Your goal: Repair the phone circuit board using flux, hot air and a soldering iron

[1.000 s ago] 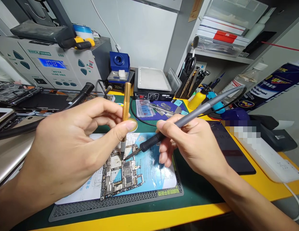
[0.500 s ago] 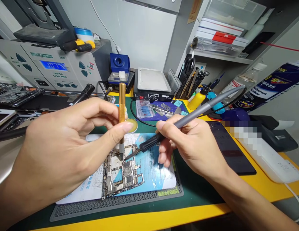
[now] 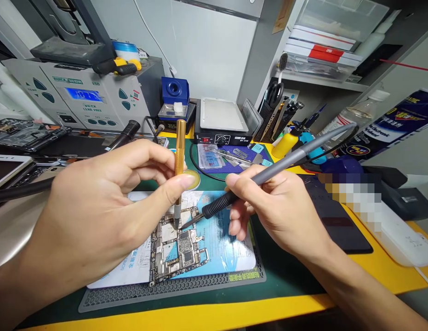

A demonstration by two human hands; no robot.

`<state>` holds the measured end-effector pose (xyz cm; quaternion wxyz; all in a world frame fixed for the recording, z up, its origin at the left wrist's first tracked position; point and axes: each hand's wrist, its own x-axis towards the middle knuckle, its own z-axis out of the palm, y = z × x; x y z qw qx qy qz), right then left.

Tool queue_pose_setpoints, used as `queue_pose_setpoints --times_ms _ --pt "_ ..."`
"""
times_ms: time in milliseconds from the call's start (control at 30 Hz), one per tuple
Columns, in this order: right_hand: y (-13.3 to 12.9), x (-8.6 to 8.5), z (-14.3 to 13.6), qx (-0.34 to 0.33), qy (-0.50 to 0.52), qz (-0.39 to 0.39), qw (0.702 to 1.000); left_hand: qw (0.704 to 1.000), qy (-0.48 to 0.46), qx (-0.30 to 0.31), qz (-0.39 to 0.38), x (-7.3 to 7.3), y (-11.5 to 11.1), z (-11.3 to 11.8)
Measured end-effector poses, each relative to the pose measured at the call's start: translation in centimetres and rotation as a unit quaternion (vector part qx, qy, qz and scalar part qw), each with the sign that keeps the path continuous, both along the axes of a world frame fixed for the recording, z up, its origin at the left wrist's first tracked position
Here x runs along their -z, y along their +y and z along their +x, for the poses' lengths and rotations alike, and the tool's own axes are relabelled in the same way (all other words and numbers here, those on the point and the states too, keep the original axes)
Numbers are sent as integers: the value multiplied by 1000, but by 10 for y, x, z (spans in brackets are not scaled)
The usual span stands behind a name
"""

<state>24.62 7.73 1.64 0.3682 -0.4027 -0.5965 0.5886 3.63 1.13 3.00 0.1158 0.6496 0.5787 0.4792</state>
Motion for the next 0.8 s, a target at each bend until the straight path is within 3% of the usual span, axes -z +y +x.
queue_pose_setpoints --times_ms 800 --pt "1 1 1 -9 0 -4 1000 1000 9 6 11 0 2 2"
